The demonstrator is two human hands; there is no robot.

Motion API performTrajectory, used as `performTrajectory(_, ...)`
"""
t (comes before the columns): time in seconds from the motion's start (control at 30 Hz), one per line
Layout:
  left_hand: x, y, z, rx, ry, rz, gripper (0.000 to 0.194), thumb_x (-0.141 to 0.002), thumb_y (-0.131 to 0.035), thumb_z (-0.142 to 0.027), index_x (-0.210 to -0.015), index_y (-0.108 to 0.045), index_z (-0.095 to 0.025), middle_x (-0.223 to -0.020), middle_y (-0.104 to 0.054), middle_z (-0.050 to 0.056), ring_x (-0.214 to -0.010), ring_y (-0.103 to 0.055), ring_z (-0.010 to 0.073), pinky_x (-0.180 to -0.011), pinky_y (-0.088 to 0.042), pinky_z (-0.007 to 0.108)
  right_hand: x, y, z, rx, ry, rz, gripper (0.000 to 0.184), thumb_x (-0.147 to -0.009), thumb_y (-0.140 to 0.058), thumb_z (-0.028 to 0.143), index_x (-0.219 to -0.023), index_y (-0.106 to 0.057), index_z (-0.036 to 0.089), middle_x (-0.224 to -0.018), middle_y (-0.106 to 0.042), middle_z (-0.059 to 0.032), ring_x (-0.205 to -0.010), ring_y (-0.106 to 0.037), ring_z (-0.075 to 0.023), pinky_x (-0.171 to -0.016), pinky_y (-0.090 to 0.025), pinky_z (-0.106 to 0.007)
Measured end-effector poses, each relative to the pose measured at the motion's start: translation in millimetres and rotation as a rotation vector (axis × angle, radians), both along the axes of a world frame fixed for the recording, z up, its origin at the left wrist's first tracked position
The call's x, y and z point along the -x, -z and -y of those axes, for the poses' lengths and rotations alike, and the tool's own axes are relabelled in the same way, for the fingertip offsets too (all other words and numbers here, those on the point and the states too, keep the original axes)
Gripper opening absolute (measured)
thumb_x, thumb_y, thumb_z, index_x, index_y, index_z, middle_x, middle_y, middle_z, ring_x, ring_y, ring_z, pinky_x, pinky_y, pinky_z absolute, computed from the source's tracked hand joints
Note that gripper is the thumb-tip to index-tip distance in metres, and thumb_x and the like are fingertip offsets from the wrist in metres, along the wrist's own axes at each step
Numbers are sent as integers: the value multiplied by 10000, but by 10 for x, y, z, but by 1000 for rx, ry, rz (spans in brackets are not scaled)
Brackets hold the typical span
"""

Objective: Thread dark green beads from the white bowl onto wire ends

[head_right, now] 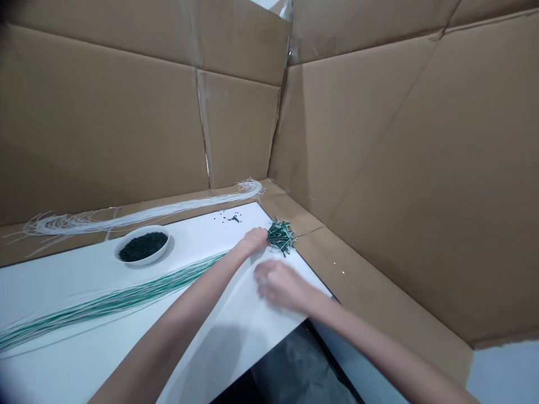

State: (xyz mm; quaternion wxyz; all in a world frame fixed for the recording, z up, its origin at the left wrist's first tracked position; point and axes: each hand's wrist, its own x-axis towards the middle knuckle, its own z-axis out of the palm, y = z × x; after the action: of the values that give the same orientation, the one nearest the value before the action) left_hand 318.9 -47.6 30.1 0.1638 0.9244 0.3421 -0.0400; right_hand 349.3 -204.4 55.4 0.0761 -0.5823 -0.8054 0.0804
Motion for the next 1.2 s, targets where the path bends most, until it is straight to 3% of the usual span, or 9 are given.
performTrajectory(0.07, 13, -5, -17, -55, -15, -2, 346, -808, -481, -322, -1086, -472, -116, -1154, -462, 123, -1090, -427, 234, -901, -361, 423, -544, 31, -206, -23, 290, 174, 526, -665, -534, 218, -1174, -448, 115, -1241, -410, -168, -1165, -334, -300, -942, -286, -443)
performTrajectory(0.17, 54, -27, -38, -85, -12, -10, 469, -775, -498, -381, -1130, -428, -82, -1202, -407, 175, -1170, -337, 283, -949, -296, 417, -990, 80, -359, 85, 496, 245, 888, -560, -618, 275, -1332, -194, 157, -1379, -181, -163, -1261, -114, -351, -979, -189, -489)
performTrajectory(0.33, 253, -272, -112, 33, 81, -112, 709, -634, -563, -529, -1181, -377, -118, -1212, -416, 149, -1077, -450, 267, -845, -407, 332, -1006, 66, -482, 251, 491, 206, 1116, -490, -658, 329, -1351, 41, 207, -1419, 16, -130, -1285, 18, -332, -1004, -109, -479)
performTrajectory(0.5, 949, -567, -71, 72, 99, -178, 679, -621, -585, -425, -1204, -362, -157, -1263, -390, 131, -1116, -422, 259, -874, -390, 321, -732, -2, -696, 262, 360, 294, 1189, -454, -695, 327, -1343, 90, 235, -1420, 88, -106, -1275, 78, -353, -993, -59, -525)
performTrajectory(0.63, 1662, -427, 124, 21, -11, -293, 790, -593, -583, -289, -1278, -234, -109, -1352, -244, 180, -1212, -296, 307, -924, -346, 366, -524, 55, -936, 133, 142, 501, 1033, -500, -644, 174, -1351, -60, 199, -1420, -58, -121, -1270, 47, -372, -963, -14, -589)
performTrajectory(0.73, 1977, -199, 218, -81, 20, -193, 712, -663, -482, -241, -1293, -192, -82, -1340, -262, 173, -1226, -265, 282, -953, -317, 365, -459, 112, -1111, 76, 0, 585, 641, -598, -527, 89, -1217, -368, 134, -1243, -404, -163, -1213, -265, -325, -969, -148, -533)
performTrajectory(0.87, 2007, -96, 198, -191, -114, -200, 415, -718, -351, -82, -1126, -410, -127, -1110, -464, 146, -1019, -459, 255, -811, -407, 379, -499, 138, -1270, 108, -38, 580, 360, -679, -429, 75, -1027, -508, 121, -1003, -557, -144, -949, -529, -240, -836, -367, -370)
performTrajectory(1.07, 1826, -148, 138, -98, -217, -280, 347, -662, -430, -78, -1008, -456, -89, -1006, -497, 168, -951, -491, 290, -723, -429, 386, -556, 91, -1350, 183, -63, 580, 338, -652, -494, 198, -981, -559, 157, -933, -597, -115, -864, -567, -228, -670, -411, -272)
performTrajectory(1.2, 1898, -73, 111, -134, -236, -203, 252, -758, -342, -168, -962, -480, -117, -1048, -492, 154, -998, -472, 282, -777, -400, 381, -552, 5, -1362, 188, -46, 577, 353, -654, -475, 205, -990, -573, 162, -966, -602, -115, -870, -570, -222, -638, -406, -256)
